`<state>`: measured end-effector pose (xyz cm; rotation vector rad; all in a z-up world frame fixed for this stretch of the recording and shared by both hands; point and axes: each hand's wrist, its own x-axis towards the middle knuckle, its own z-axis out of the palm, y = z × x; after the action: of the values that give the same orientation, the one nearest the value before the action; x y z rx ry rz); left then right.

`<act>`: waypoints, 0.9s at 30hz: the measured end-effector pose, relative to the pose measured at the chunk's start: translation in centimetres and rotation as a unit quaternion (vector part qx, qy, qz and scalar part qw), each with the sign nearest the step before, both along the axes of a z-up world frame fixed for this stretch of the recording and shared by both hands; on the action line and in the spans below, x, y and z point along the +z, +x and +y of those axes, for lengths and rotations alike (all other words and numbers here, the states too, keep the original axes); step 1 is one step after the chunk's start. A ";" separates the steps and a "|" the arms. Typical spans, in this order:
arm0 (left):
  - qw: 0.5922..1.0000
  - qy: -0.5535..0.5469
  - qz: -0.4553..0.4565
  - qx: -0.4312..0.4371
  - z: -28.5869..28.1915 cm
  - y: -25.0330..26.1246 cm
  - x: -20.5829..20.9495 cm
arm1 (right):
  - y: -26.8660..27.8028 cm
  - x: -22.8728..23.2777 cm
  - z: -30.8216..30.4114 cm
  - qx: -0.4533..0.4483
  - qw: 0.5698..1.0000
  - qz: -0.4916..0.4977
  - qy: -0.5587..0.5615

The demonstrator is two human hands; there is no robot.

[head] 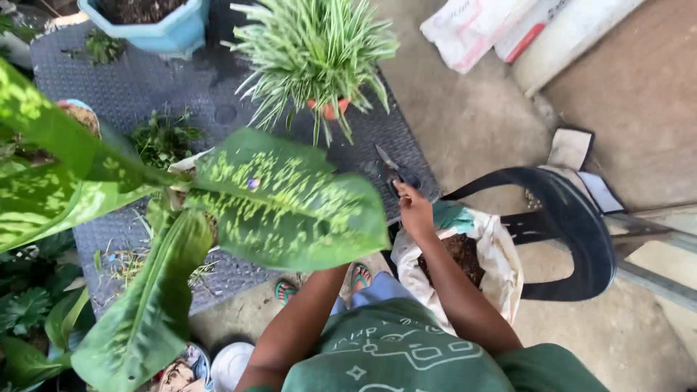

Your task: Pruning a plant stem and repotting it into a container with soil.

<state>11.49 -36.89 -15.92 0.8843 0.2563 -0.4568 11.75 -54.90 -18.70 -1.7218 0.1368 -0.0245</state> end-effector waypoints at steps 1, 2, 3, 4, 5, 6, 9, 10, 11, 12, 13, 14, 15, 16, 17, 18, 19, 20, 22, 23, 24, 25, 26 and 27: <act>1.000 -0.002 -0.009 0.004 -0.4 0.6 0.9 | -0.2 1.5 0.4 -0.041 0.971 -0.032 -0.232; 1.000 -0.002 -0.007 0.009 -0.5 0.1 1.3 | -0.1 1.9 0.5 -0.038 0.972 -0.028 -0.231; 1.000 -0.003 -0.006 0.015 -0.6 -0.4 1.5 | -0.1 2.0 0.7 -0.059 0.954 -0.067 -0.286; 1.000 -0.003 -0.004 0.020 -0.7 -0.9 1.8 | 0.0 2.2 0.9 -0.078 0.931 -0.105 -0.340; 1.000 -0.004 -0.003 0.025 -0.7 -1.5 1.9 | -0.1 2.3 1.5 -0.074 0.932 -0.102 -0.339; 1.000 -0.004 -0.003 0.030 -0.7 -1.8 2.0 | 0.1 2.4 2.2 -0.048 0.948 -0.089 -0.302; 0.999 -0.007 0.006 0.042 -0.9 -3.7 1.6 | -0.8 2.0 3.2 0.010 0.965 -0.081 -0.250; 0.999 -0.009 0.008 0.048 -1.1 -4.2 1.3 | -1.0 1.8 3.4 0.038 0.966 -0.096 -0.237; 0.998 -0.011 0.010 0.054 -1.3 -4.8 0.8 | -1.2 1.2 2.7 0.042 0.966 -0.092 -0.237; 0.998 -0.013 0.007 0.061 -1.3 -4.8 0.4 | -0.6 0.7 2.3 0.014 0.956 -0.138 -0.259; 0.998 -0.014 0.004 0.069 -1.1 -4.7 0.1 | -0.1 0.4 1.9 -0.015 0.942 -0.185 -0.280; 0.997 -0.014 -0.001 0.078 -0.9 -4.6 -0.3 | 0.4 0.3 1.4 -0.009 0.942 -0.188 -0.278; 0.996 -0.014 -0.006 0.087 -0.5 -4.5 -0.6 | 0.9 0.3 0.9 -0.028 0.936 -0.191 -0.294; 0.995 -0.016 -0.009 0.098 -0.3 -4.6 -1.0 | 1.2 0.2 0.4 -0.044 0.930 -0.192 -0.310; 0.994 -0.017 -0.012 0.108 0.1 -4.8 -1.2 | 1.7 -1.1 0.1 -0.037 0.930 -0.195 -0.308; 0.992 -0.018 -0.015 0.121 0.5 -5.0 -1.5 | 2.1 -2.4 -0.2 -0.055 0.905 -0.188 -0.377; 0.991 -0.019 -0.018 0.133 0.9 -5.3 -1.7 | 2.5 -3.7 -0.4 -0.074 0.874 -0.181 -0.444; 0.989 -0.018 -0.022 0.146 1.7 -5.5 -2.0 | 3.0 -4.4 -0.7 -0.065 0.876 -0.186 -0.440; 0.985 -0.015 -0.031 0.170 3.2 -6.0 -2.5 | 4.0 -5.7 -1.1 -0.093 0.905 -0.112 -0.400; 0.983 -0.014 -0.035 0.181 4.6 -6.3 -5.6 | 4.3 -5.5 -1.1 -0.085 0.907 -0.116 -0.396; 0.981 -0.014 -0.039 0.191 5.3 -6.8 -8.7 | 4.5 -5.4 -1.4 -0.086 0.903 -0.096 -0.409; 0.979 -0.014 -0.043 0.200 4.8 -6.3 -11.5 | 4.8 -5.3 -1.7 -0.086 0.899 -0.076 -0.422; 0.977 -0.014 -0.044 0.206 5.0 -6.7 -11.7 | 5.2 -7.2 -1.7 -0.082 0.900 -0.080 -0.422; 0.983 0.001 -0.037 0.182 5.1 -7.1 -11.9 | 5.7 -9.2 -1.7 -0.054 0.918 -0.013 -0.393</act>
<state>4.39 -31.74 -27.84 0.8335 0.3424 -0.0838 17.42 -56.59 -27.85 -2.5158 0.2224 -0.2094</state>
